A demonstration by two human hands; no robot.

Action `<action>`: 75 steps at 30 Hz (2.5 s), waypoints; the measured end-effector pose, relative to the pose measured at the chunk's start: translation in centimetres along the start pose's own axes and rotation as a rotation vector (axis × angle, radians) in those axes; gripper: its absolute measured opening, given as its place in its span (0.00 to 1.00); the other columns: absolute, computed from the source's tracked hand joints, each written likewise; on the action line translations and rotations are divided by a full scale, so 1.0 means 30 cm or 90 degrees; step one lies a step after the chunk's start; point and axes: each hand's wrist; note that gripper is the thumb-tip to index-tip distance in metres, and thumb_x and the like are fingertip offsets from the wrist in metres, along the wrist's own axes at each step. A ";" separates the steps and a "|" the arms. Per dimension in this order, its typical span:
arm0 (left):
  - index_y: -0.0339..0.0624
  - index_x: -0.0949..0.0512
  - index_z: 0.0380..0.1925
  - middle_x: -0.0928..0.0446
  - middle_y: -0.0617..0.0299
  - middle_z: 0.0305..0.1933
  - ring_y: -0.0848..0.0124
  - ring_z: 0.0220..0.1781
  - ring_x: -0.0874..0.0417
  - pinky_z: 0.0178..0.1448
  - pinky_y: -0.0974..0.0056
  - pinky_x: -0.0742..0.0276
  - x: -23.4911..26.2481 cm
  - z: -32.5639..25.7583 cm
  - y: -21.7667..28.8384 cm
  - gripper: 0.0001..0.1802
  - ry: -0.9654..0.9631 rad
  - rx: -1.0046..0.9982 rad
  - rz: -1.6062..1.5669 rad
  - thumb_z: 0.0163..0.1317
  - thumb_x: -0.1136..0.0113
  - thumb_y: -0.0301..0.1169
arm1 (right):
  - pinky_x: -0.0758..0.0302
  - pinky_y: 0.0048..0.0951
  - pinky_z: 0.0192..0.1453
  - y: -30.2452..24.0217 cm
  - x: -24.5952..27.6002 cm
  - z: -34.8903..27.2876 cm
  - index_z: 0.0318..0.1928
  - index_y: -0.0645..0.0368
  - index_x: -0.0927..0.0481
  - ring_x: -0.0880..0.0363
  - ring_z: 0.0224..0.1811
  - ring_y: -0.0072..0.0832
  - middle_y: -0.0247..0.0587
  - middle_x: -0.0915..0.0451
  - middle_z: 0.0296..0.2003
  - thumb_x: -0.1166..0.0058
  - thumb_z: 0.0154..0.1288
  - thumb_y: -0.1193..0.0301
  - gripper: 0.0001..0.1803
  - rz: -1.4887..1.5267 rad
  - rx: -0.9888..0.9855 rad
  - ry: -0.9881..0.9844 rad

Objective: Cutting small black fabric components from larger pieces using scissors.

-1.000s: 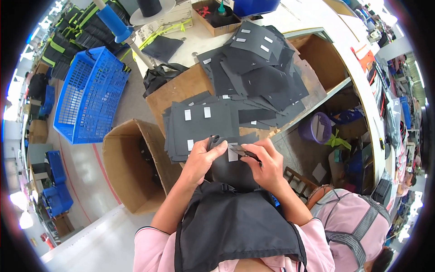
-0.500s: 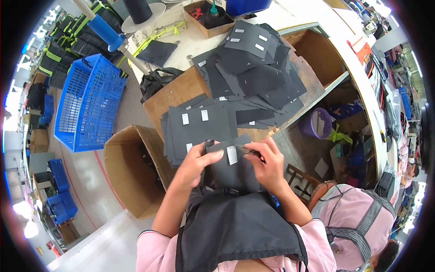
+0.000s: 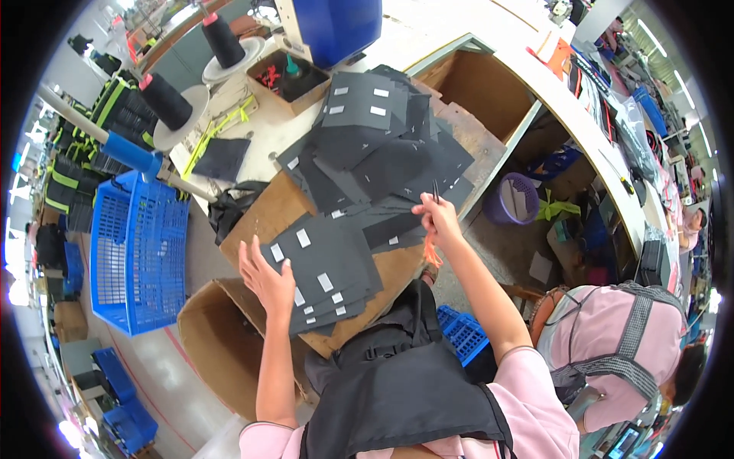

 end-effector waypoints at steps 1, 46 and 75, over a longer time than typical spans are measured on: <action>0.43 0.42 0.63 0.47 0.47 0.67 0.50 0.69 0.46 0.68 0.49 0.46 0.001 -0.007 0.016 0.43 0.004 -0.035 0.006 0.46 0.33 0.24 | 0.45 0.18 0.14 -0.006 -0.015 0.074 0.31 0.58 0.27 0.38 0.13 0.14 0.31 0.27 0.20 0.45 0.63 0.67 0.09 0.102 -0.035 0.014; 0.37 0.24 0.36 0.21 0.60 0.33 0.74 0.31 0.21 0.36 0.69 0.23 0.081 -0.285 0.536 0.10 -0.630 0.339 -0.781 0.58 0.38 0.32 | 0.27 0.29 0.27 -0.039 0.103 -0.732 0.41 0.58 0.23 0.25 0.24 0.36 0.43 0.26 0.31 0.37 0.48 0.78 0.17 -0.574 0.650 0.109; 0.33 0.32 0.52 0.25 0.58 0.44 0.74 0.49 0.27 0.56 0.68 0.33 0.034 -0.305 0.531 0.24 -0.721 0.312 -0.715 0.66 0.46 0.43 | 0.48 0.13 0.21 -0.050 0.238 -0.646 0.45 0.58 0.27 0.41 0.21 0.08 0.21 0.34 0.24 0.41 0.59 0.68 0.15 0.092 0.039 -0.139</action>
Point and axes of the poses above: each hand's wrist, its own z-axis towards the middle knuckle, its own x-axis out of the back of the hand, y = z × x
